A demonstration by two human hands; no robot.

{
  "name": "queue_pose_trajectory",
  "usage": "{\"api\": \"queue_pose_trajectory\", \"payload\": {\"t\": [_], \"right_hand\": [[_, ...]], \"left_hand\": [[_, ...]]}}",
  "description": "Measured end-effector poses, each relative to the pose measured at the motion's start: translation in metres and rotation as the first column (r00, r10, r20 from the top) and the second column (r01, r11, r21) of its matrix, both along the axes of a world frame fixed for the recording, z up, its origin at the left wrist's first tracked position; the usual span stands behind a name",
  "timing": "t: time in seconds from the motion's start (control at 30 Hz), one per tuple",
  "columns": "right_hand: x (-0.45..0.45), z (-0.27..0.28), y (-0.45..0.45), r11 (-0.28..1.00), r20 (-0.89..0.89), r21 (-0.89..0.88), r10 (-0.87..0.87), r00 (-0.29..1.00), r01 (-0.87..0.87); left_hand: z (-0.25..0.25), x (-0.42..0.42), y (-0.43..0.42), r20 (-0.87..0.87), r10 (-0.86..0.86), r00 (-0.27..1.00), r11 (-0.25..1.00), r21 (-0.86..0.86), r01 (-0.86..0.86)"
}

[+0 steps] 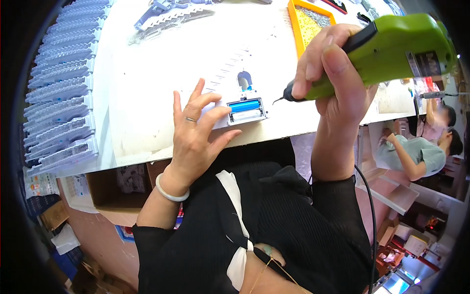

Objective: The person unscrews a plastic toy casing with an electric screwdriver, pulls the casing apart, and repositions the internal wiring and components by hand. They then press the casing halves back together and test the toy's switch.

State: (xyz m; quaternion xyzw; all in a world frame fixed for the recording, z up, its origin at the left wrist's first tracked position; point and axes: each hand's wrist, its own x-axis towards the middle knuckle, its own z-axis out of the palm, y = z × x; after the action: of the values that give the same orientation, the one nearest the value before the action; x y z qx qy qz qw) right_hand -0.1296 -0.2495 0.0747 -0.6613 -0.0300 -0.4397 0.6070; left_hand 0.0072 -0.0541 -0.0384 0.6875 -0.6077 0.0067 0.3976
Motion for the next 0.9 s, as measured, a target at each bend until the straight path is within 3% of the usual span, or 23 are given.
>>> {"api": "queue_pose_trajectory", "payload": {"t": [0.1,0.13,0.17,0.2,0.23,0.3,0.33,0.37,0.43,0.47,0.57,0.6,0.7,0.8,0.9], "right_hand": [[0.004,-0.003,-0.021,0.993,-0.045,-0.048,-0.114,0.992,0.112],[-0.001,-0.011,-0.048,0.995,-0.09,-0.1,-0.015,0.996,0.006],[0.012,-0.016,-0.052,0.99,-0.094,-0.089,-0.113,0.989,0.105],[0.026,-0.02,-0.056,0.976,-0.102,-0.076,-0.209,0.973,0.202],[0.033,-0.023,-0.068,0.976,-0.126,-0.098,-0.205,0.971,0.193],[0.039,-0.017,-0.072,0.957,-0.303,-0.142,-0.284,0.91,0.251],[0.046,-0.019,-0.074,0.947,-0.326,-0.18,-0.313,0.892,0.266],[0.053,-0.021,-0.077,0.935,-0.348,-0.219,-0.342,0.873,0.279],[0.061,-0.038,-0.085,0.886,-0.285,-0.332,-0.421,0.861,0.323],[0.058,-0.041,-0.084,0.871,-0.342,-0.37,-0.451,0.825,0.323],[0.038,-0.06,-0.073,0.683,-0.175,-0.644,-0.569,0.804,0.343],[0.023,-0.053,-0.063,0.767,-0.331,-0.61,-0.474,0.816,0.198],[-0.011,-0.045,-0.03,0.706,-0.46,-0.701,-0.338,0.821,-0.102],[-0.027,-0.054,-0.005,0.59,-0.483,-0.791,-0.44,0.757,-0.161],[-0.037,-0.062,0.001,0.626,-0.538,-0.761,-0.461,0.706,-0.171]], "left_hand": [[0.014,0.003,0.006,-0.052,0.109,0.993,0.993,0.038,-0.108],[0.019,0.004,0.009,-0.067,0.157,0.985,0.984,0.089,-0.151],[0.023,0.006,0.011,-0.081,0.207,0.975,0.97,0.143,-0.194],[0.015,0.011,0.014,-0.046,0.196,0.98,0.967,0.175,-0.185],[0.01,0.012,0.012,-0.086,0.163,0.983,0.975,0.164,-0.147],[0.006,0.017,0.013,-0.147,0.121,0.982,0.984,0.147,-0.099],[0.006,0.016,0.013,-0.309,0.139,0.941,0.982,0.169,-0.089],[0.01,0.015,0.012,-0.35,0.162,0.923,0.976,0.193,-0.098],[0.013,0.011,0.006,-0.449,0.191,0.873,0.967,0.237,-0.089],[0.011,0.01,0.004,-0.437,0.171,0.883,0.974,0.209,-0.085],[0.01,0.007,0.001,-0.429,0.145,0.891,0.982,0.175,-0.075],[0.009,0.007,-0.002,-0.398,0.135,0.907,0.984,0.158,-0.077],[0.008,0.004,-0.012,-0.333,0.092,0.938,0.993,0.1,-0.062],[0.005,0.0,-0.027,-0.302,0.021,0.953,0.999,0.038,-0.01],[0.001,-0.006,-0.034,-0.31,-0.036,0.95,0.998,0.041,0.051]]}}
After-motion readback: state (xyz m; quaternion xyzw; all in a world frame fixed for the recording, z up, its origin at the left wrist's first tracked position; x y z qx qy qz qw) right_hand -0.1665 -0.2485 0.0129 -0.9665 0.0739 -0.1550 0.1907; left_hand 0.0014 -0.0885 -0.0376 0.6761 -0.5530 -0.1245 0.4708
